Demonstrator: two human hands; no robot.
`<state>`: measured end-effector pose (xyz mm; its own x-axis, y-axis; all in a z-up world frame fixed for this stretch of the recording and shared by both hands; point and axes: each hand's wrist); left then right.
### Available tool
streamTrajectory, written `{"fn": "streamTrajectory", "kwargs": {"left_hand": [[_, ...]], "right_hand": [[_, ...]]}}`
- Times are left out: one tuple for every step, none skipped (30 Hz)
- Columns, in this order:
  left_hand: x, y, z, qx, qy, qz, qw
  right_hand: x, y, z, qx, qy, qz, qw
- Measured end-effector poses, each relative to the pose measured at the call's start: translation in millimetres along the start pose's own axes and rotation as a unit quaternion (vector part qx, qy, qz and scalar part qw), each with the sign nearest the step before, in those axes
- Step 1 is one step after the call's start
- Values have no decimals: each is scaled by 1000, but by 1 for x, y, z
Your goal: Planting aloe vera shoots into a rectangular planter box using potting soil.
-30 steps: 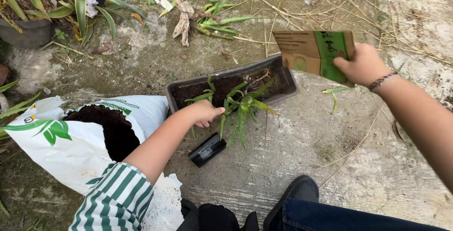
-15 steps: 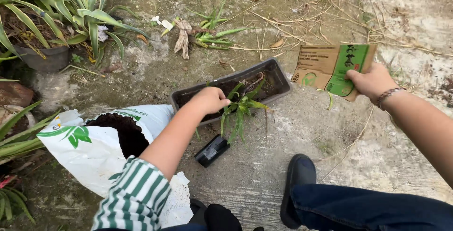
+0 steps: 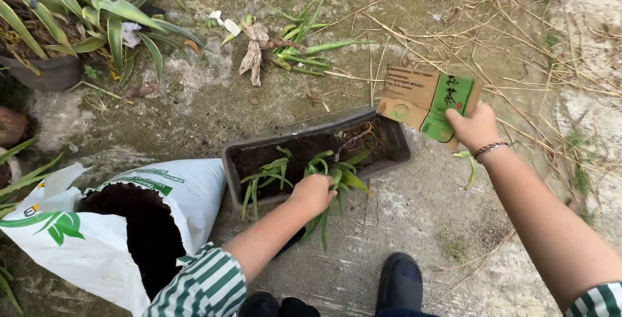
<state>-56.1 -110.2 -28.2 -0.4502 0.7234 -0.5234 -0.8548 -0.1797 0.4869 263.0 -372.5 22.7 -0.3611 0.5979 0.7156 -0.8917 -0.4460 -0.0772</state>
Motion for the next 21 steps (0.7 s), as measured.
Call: {"fn": "streamTrajectory", "kwargs": {"left_hand": [[-3,10,12,16,-5,-3,1000],[7,7,7,14,-4,4,1000],[18,3,2,46,33,-22,998],[28,-1,-2,77,69,-48,993],[31,0,12,72,70,-43,994],[35,1,25,127,129,-55,982],[39,4,36,183,189,-66,963],[36,11,62,181,191,-61,963],[33,19,87,230,248,-34,940],[30,26,111,277,304,-8,912],[37,20,123,275,305,-7,912],[44,14,135,231,338,13,912],[51,9,145,188,371,33,909],[61,-6,144,187,373,35,908],[72,-18,141,69,389,41,918],[83,-31,138,-50,399,49,914],[88,-37,137,-52,401,52,913],[94,-43,136,-146,384,39,911],[99,-49,135,-242,365,25,899],[99,-45,137,-245,367,28,897],[99,-43,140,-264,345,31,900]], "right_hand": [[-7,-10,-7,-5,-82,-58,995],[-17,-19,-15,1,-85,-56,995],[-26,-32,-22,-33,-194,-104,975],[-36,-43,-30,-65,-300,-153,940],[-67,-59,-39,-60,-302,-149,939],[-98,-74,-50,-88,-335,-168,923],[-131,-86,-62,-116,-365,-190,904],[-141,-86,-67,-110,-366,-190,904],[-152,-86,-70,-114,-360,-214,901],[-162,-86,-74,-118,-353,-238,897],[-188,-86,-81,-115,-354,-237,897],[-214,-86,-88,-99,-299,-320,893],[-241,-85,-95,-80,-240,-402,880],[-186,-84,-84,-78,-239,-401,881],[-122,-79,-80,-85,-36,-412,906],[-52,-67,-74,-89,169,-402,895],[-78,-94,-104,-86,170,-401,896],[-103,-121,-133,-75,225,-254,938],[-128,-150,-162,-61,274,-97,955],[-108,-166,-197,-58,274,-93,955],[-88,-184,-233,15,217,-12,976]]}}
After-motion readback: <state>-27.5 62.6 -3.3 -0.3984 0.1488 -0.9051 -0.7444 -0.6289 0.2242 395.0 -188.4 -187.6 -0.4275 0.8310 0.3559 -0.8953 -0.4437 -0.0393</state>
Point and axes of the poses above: each hand's wrist, its own y-axis away from the middle knuckle, its own z-axis out of the back of the hand, x = y × z, and after that the axes turned 2 degrees about z, right-handed
